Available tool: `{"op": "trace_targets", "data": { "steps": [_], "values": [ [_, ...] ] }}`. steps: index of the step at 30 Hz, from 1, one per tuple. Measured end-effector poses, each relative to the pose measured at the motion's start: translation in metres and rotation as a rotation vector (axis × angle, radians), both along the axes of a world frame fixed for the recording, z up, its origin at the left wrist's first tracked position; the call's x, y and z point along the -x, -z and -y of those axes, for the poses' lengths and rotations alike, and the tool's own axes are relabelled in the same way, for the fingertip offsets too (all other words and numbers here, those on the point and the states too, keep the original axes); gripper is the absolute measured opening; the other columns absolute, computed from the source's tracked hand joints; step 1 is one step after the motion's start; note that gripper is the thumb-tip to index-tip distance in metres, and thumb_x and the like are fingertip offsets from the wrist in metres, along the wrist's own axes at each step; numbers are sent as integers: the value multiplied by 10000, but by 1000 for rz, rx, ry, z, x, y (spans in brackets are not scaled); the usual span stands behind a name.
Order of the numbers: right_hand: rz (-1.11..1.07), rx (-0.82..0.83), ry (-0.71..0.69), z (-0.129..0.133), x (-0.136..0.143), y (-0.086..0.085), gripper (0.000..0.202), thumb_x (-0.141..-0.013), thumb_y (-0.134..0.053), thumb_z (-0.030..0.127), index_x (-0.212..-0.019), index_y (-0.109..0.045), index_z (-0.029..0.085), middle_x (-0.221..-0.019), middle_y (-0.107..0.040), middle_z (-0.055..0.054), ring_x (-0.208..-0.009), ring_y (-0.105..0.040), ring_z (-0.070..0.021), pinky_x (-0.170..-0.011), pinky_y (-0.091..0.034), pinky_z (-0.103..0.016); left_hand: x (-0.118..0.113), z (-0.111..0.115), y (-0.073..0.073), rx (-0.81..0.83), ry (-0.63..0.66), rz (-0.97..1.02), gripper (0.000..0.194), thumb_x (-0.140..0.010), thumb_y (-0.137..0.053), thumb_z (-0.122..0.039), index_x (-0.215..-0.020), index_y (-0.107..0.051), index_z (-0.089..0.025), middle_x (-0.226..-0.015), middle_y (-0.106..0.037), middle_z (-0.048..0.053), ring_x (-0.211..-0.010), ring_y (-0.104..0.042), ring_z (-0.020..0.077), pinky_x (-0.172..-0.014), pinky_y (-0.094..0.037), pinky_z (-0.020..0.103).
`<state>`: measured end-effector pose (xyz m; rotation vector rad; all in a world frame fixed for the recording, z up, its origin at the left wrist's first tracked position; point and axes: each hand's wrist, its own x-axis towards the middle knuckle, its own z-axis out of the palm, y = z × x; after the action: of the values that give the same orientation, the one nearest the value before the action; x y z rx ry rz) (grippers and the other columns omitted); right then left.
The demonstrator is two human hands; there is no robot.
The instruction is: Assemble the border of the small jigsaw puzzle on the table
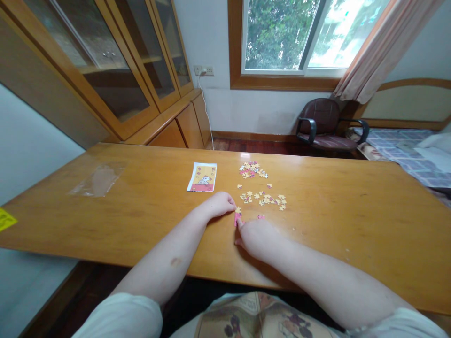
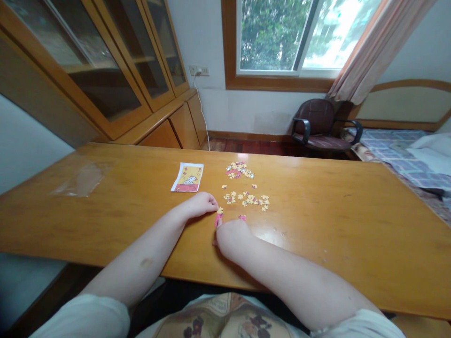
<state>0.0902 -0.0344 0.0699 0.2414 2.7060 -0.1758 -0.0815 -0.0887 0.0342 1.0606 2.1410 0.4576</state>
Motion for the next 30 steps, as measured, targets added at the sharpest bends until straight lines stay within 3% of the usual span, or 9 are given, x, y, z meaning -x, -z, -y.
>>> {"op": "trace_targets", "data": {
  "steps": [21, 30],
  "values": [
    [-15, 25, -15, 0, 0, 3, 719, -886, -506, 421, -1449, -288, 32, -898, -703, -237, -900, -674, -325, -928, -390, -557, -12, 1, -15, -35, 170, -345, 154, -719, -567, -242, -771, -708, -212, -806, -716, 21, -707, -629, 154, -635, -438, 225],
    [19, 37, -5, -1, 2, 1, 721, -888, -509, 423, -1450, -287, 30, -900, -705, -234, -914, -671, -338, -929, -388, -561, -10, 3, -14, -30, 164, -384, 117, -713, -588, -276, -733, -690, -222, -781, -706, 6, -689, -620, 157, -584, -413, 234]
  ]
}}
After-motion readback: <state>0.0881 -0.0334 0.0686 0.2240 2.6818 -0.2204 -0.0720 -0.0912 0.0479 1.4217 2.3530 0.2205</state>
